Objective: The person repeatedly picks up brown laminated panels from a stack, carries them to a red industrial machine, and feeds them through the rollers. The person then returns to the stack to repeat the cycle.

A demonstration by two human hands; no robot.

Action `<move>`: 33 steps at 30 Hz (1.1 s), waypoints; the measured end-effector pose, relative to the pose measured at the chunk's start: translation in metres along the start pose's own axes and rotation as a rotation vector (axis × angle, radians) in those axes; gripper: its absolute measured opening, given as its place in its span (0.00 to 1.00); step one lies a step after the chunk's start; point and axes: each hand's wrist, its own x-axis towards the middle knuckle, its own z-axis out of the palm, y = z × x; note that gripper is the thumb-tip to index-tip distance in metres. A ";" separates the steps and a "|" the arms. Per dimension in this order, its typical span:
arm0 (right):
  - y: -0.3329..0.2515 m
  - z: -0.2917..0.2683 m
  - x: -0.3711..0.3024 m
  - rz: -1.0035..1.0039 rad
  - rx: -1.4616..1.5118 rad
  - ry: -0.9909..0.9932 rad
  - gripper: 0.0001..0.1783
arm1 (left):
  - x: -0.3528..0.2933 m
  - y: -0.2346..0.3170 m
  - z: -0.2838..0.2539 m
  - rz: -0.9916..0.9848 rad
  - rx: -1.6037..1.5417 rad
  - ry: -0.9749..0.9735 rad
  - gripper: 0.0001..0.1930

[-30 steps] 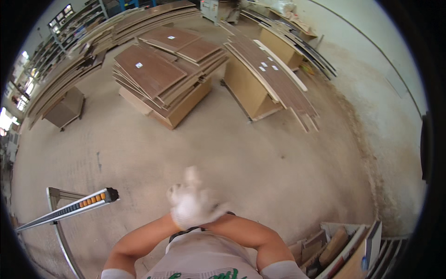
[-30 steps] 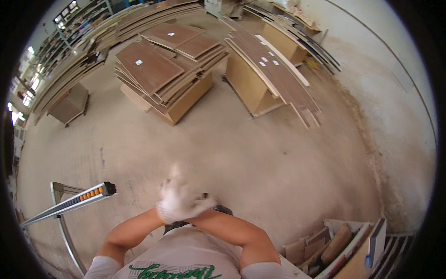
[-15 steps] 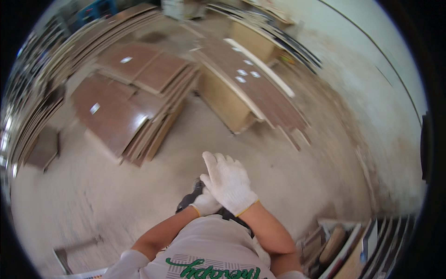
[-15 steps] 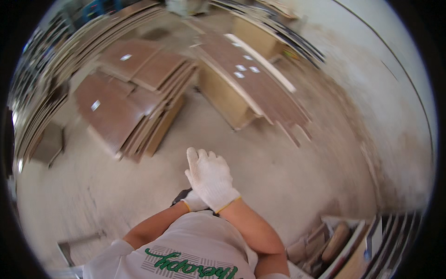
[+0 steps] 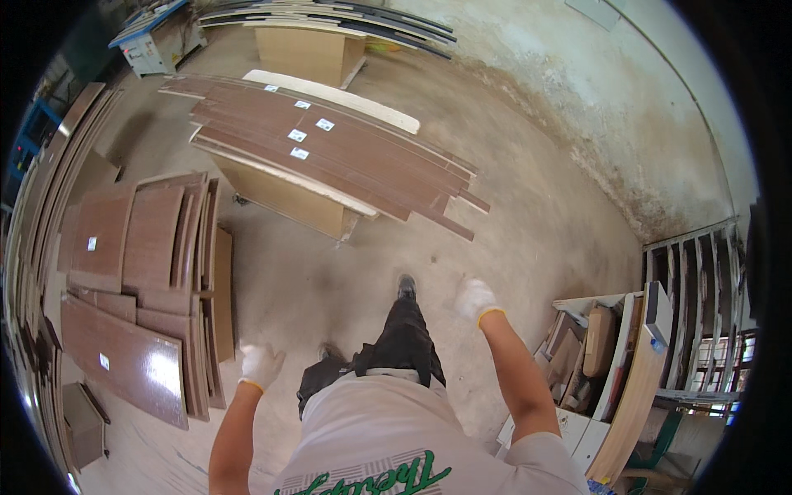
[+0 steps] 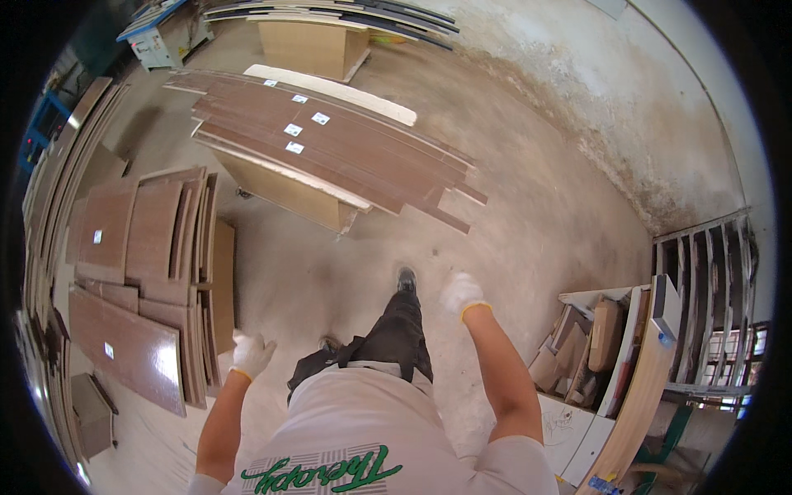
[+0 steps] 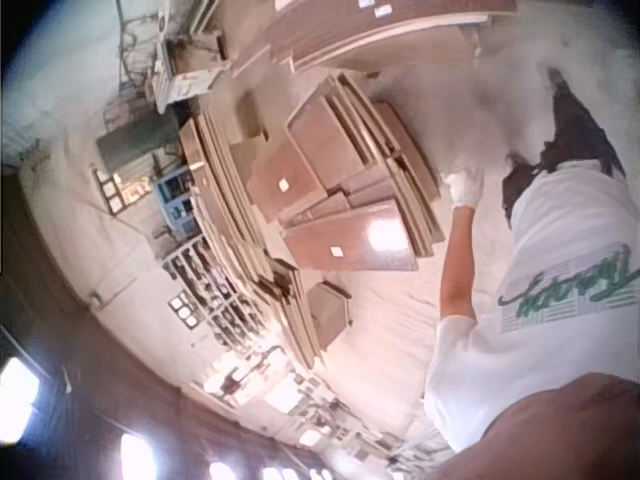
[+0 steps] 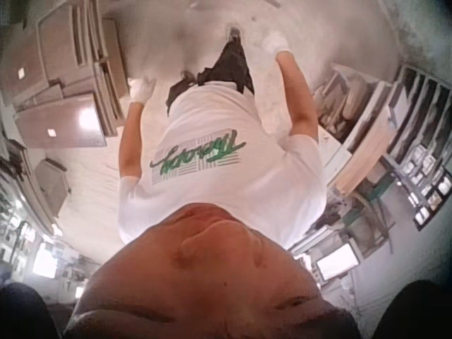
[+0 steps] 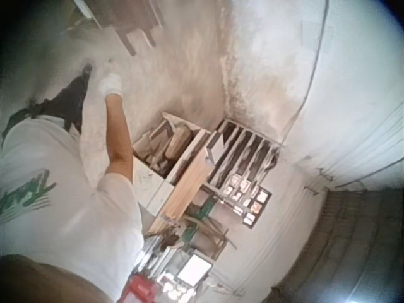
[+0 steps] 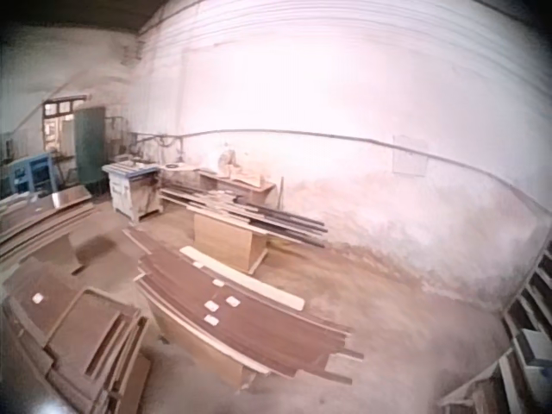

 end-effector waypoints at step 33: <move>0.096 -0.159 0.547 -0.287 0.110 -0.041 0.60 | 0.325 0.360 -0.125 -0.026 0.017 -0.303 0.14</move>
